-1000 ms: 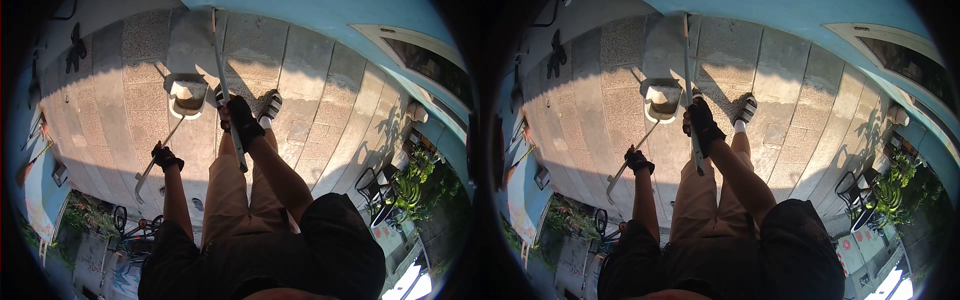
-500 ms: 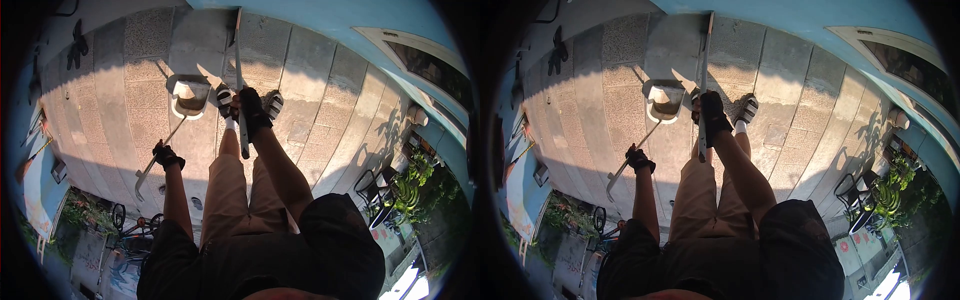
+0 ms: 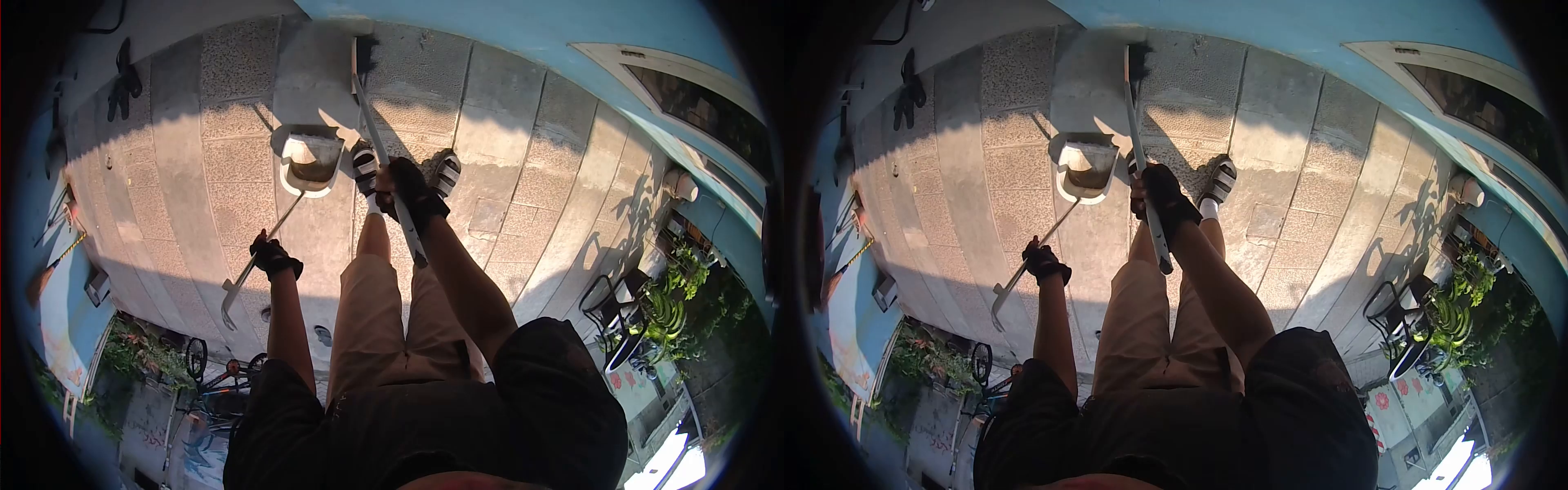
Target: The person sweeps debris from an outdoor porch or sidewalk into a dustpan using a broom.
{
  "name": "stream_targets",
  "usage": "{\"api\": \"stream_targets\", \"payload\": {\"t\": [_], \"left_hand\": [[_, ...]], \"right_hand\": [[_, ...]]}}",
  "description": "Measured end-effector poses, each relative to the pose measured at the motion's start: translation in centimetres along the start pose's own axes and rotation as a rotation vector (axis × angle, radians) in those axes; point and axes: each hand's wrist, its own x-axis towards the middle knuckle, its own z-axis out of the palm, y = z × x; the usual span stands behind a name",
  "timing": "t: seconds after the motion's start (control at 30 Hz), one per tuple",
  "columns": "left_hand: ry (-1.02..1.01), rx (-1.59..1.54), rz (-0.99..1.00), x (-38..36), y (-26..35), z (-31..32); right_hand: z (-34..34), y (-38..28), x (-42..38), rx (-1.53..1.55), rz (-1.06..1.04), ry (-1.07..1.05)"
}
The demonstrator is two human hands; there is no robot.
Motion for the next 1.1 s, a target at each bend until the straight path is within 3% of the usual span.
{"api": "stream_targets", "payload": {"t": [0.1, 0.2, 0.3, 0.43, 0.57, 0.63, 0.77, 0.9, 0.97, 1.1], "left_hand": [[-0.003, 0.020, -0.094, -4.1, 3.9, 0.6], [-0.019, -0.081, -0.039, -1.4, 1.6, -0.1], [0.001, -0.073, -0.036, -0.4, 0.7, -0.1], [0.040, -0.062, -0.050, 0.3, 0.1, -0.3], [0.027, -0.079, -0.047, -2.2, 2.1, 0.4], [0.034, -0.064, -0.082, -2.6, 2.5, 0.0], [0.000, -0.057, -0.086, -3.2, 2.8, 0.2], [-0.009, -0.070, -0.067, -2.5, 1.8, -0.8], [0.001, -0.055, -0.097, -1.0, 0.7, -1.2], [0.015, -0.063, -0.110, -3.1, 1.8, -0.7]], "right_hand": [[1.4, -0.7, 1.3, -0.057, -0.036, -0.040], [2.9, 0.3, -1.5, -0.173, -0.183, 0.000], [2.1, 3.4, -5.2, -0.246, -0.170, 0.160], [-0.5, 4.5, -5.9, -0.264, -0.021, 0.162], [-1.7, 2.6, -1.1, 0.047, -0.021, 0.025], [-0.3, 1.2, 0.1, -0.063, -0.174, 0.045], [0.5, 1.7, -1.8, -0.102, -0.178, 0.018], [0.7, 5.5, -6.7, -0.358, -0.102, 0.166], [0.2, 5.5, -6.5, -0.340, -0.060, 0.128], [0.0, 1.1, -0.4, -0.085, 0.120, -0.172]]}}
